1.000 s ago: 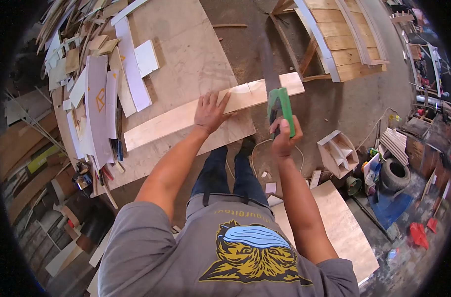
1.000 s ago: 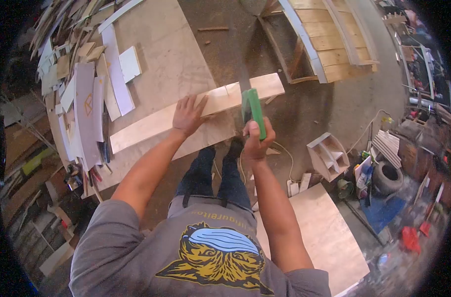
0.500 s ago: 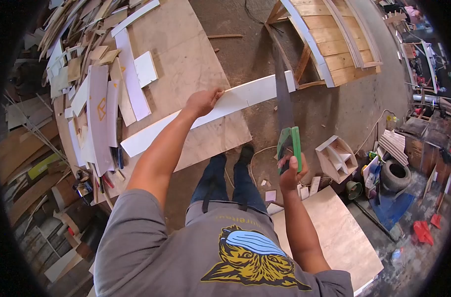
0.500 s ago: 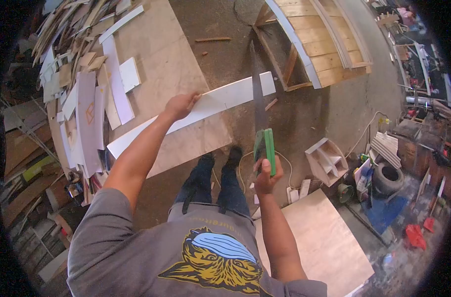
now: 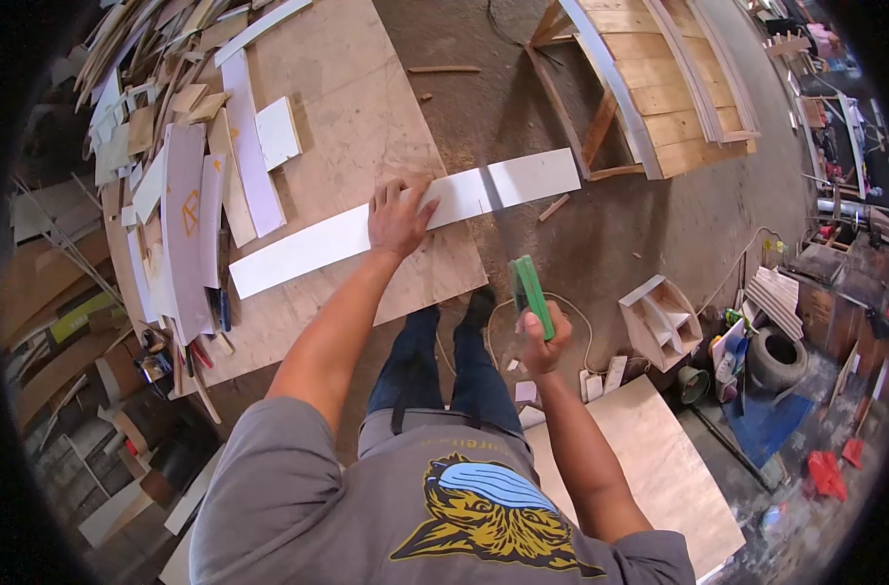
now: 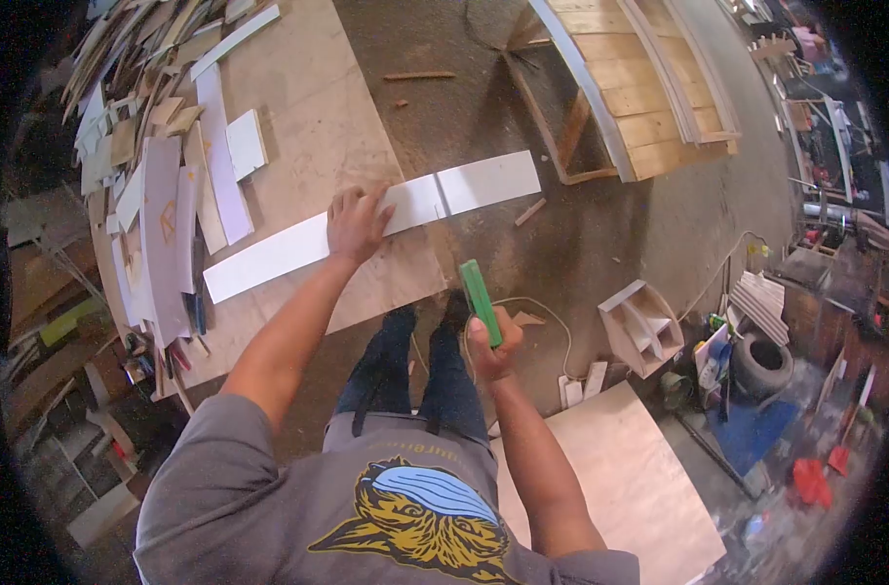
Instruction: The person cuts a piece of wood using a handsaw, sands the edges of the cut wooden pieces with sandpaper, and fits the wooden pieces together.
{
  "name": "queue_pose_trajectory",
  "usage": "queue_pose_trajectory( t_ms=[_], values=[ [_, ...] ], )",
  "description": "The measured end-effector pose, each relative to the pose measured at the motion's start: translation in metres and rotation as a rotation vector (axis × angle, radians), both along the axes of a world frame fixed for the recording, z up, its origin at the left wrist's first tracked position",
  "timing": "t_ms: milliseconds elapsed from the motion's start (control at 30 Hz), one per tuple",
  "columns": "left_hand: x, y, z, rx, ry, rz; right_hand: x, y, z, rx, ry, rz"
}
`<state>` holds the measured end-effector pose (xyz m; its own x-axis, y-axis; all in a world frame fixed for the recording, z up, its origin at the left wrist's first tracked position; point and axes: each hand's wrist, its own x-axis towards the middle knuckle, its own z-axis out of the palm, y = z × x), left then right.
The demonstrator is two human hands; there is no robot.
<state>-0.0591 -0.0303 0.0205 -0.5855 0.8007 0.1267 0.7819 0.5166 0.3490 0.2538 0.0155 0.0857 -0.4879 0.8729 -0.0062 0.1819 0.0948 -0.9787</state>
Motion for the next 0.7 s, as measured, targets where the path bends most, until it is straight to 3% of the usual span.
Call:
queue_pose_trajectory(
  t_ms=[100,267,700],
  values=[
    [-0.001,-0.005,-0.003,0.034,-0.024,-0.015,-0.001,0.002,-0.02,-0.045,-0.053,0.039],
    [0.019,0.015,-0.009,0.024,0.072,0.166,-0.004,-0.001,-0.048,-0.029,0.021,0.074],
    [0.025,0.035,-0.02,-0.027,0.089,0.32,0.012,-0.008,-0.058,0.008,0.061,0.043]
  ],
)
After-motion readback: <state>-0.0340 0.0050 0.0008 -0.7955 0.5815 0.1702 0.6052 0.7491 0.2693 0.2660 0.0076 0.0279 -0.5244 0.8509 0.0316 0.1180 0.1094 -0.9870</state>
